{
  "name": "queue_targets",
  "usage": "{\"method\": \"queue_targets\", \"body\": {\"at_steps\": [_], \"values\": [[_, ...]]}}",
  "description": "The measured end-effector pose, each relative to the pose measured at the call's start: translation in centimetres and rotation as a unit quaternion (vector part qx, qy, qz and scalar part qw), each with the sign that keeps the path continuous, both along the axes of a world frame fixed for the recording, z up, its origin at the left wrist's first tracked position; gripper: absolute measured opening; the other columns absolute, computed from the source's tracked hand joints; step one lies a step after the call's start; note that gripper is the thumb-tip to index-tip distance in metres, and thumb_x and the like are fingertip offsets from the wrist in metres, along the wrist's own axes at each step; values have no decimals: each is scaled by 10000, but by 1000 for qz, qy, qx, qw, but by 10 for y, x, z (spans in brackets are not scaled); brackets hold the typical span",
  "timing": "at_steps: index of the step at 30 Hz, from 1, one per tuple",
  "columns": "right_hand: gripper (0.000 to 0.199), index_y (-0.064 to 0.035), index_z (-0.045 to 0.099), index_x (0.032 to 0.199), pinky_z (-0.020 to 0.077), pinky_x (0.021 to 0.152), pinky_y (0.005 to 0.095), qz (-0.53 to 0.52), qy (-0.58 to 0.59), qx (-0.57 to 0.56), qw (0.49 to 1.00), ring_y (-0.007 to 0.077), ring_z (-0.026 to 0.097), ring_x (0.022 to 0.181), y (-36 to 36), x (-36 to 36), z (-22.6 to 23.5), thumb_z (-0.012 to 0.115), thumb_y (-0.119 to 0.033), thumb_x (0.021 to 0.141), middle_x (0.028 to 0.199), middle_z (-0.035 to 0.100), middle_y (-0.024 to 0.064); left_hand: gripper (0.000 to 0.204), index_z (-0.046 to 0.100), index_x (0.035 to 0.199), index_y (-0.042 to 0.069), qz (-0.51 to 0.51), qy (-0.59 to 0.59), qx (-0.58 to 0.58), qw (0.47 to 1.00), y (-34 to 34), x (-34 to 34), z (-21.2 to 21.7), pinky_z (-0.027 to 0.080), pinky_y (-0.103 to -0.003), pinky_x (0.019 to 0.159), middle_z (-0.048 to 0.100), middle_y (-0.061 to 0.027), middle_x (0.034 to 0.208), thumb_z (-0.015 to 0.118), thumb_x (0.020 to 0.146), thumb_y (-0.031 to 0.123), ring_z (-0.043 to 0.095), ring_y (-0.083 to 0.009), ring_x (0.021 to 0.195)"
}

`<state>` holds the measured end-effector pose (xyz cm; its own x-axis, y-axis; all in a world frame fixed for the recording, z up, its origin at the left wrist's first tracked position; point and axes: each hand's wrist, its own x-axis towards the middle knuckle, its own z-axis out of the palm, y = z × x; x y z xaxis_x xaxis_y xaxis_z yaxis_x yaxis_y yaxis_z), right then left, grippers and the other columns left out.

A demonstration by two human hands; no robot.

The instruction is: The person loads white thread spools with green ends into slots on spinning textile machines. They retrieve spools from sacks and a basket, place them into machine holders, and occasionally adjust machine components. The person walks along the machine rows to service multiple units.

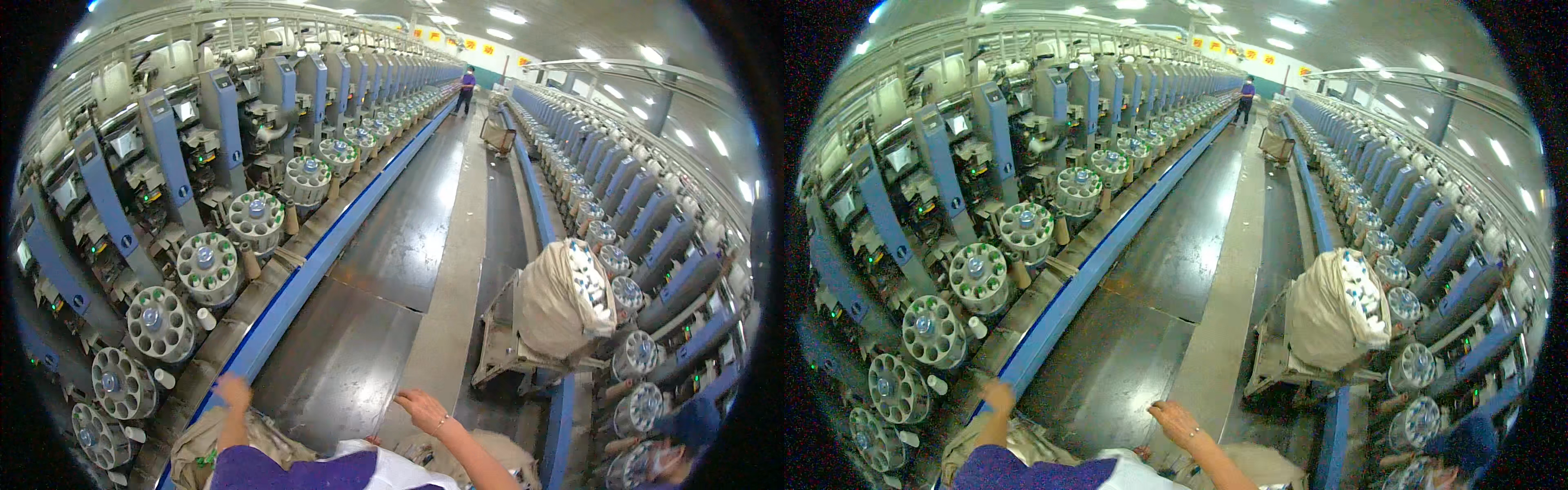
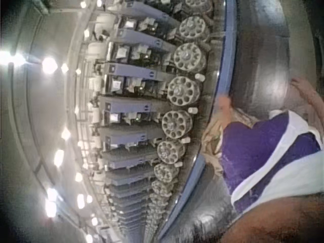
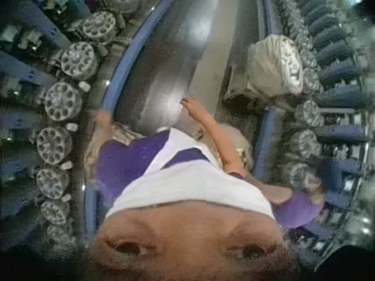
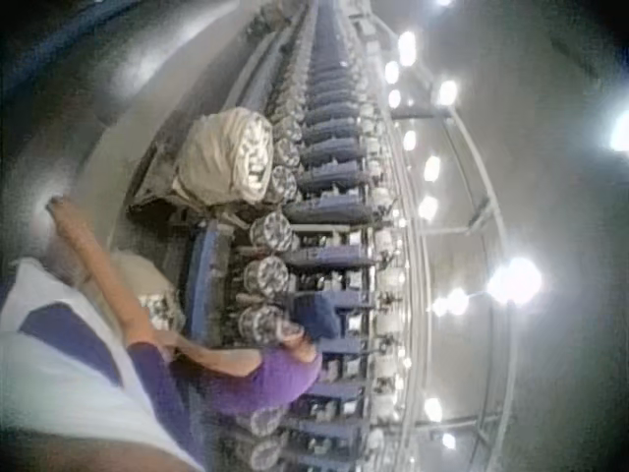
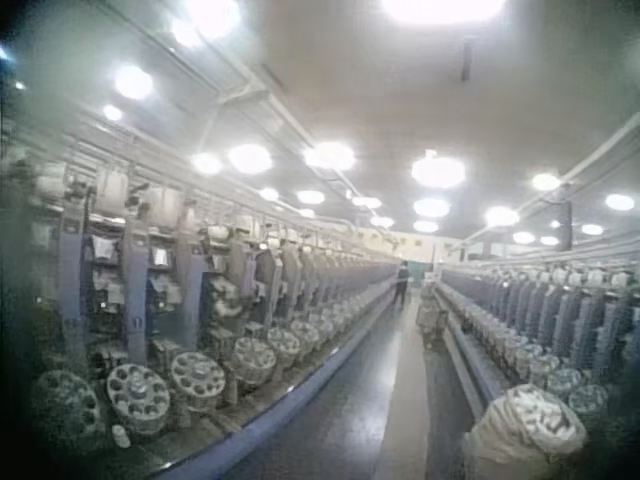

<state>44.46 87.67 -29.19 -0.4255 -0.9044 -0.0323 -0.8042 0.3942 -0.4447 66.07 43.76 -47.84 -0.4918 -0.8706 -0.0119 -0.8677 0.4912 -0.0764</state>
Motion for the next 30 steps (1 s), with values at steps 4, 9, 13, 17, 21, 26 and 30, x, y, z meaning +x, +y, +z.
{"method": "queue_targets", "body": {"at_steps": [4,9,13,17,21,26,30], "values": [[496,-106,604,1181,459,936,401,-177,-126,37,976,345,561,1079,77,-90,-86,473,82,740,1196,580,171,178,733,910,286,-352,177,137,909,103,-236,35,372,-550,811,651,-5,976,613,778,296,529,-295,1075],[406,-136,663,1118,488,859,429,-313,-132,223,914,315,615,1001,196,-148,-218,567,-44,734,1059,663,112,235,657,1046,231,-782,145,-51,605,171,-425,110,225,-653,1008,613,3,1128,608,817,247,493,-235,1163],[277,-116,707,1041,524,829,355,-418,-286,180,843,272,665,923,250,-256,-251,648,-216,789,990,698,119,204,656,1049,204,-763,105,26,637,137,-581,115,244,-634,1005,607,-20,1069,571,864,221,527,-230,1081],[232,-31,681,972,524,706,452,-486,-88,214,843,368,655,818,172,-468,-223,515,-98,825,905,671,198,212,654,1075,182,-631,80,153,756,38,-698,59,399,-481,913,623,-48,1014,550,893,217,549,-277,995],[392,-70,580,1236,466,940,411,-318,-169,114,926,334,560,1142,-45,-691,-175,476,-15,862,1194,610,167,177,657,942,177,-551,-209,171,790,-78,-701,3,483,-516,774,655,-99,921,518,867,257,622,-333,917],[488,-86,563,1242,441,954,418,-30,-49,-48,997,351,536,1129,-304,-877,-131,469,46,782,1202,574,172,296,655,1030,163,-363,-306,408,780,-188,-701,-24,489,-483,788,653,-150,1072,469,899,352,621,-342,980],[509,-103,546,1260,465,908,434,22,-125,-66,990,368,556,1081,-399,-983,-142,487,19,769,1186,582,162,304,651,1021,125,-288,-270,368,842,-249,-825,-33,497,-475,771,659,-163,1041,470,895,334,629,-354,953]]}}
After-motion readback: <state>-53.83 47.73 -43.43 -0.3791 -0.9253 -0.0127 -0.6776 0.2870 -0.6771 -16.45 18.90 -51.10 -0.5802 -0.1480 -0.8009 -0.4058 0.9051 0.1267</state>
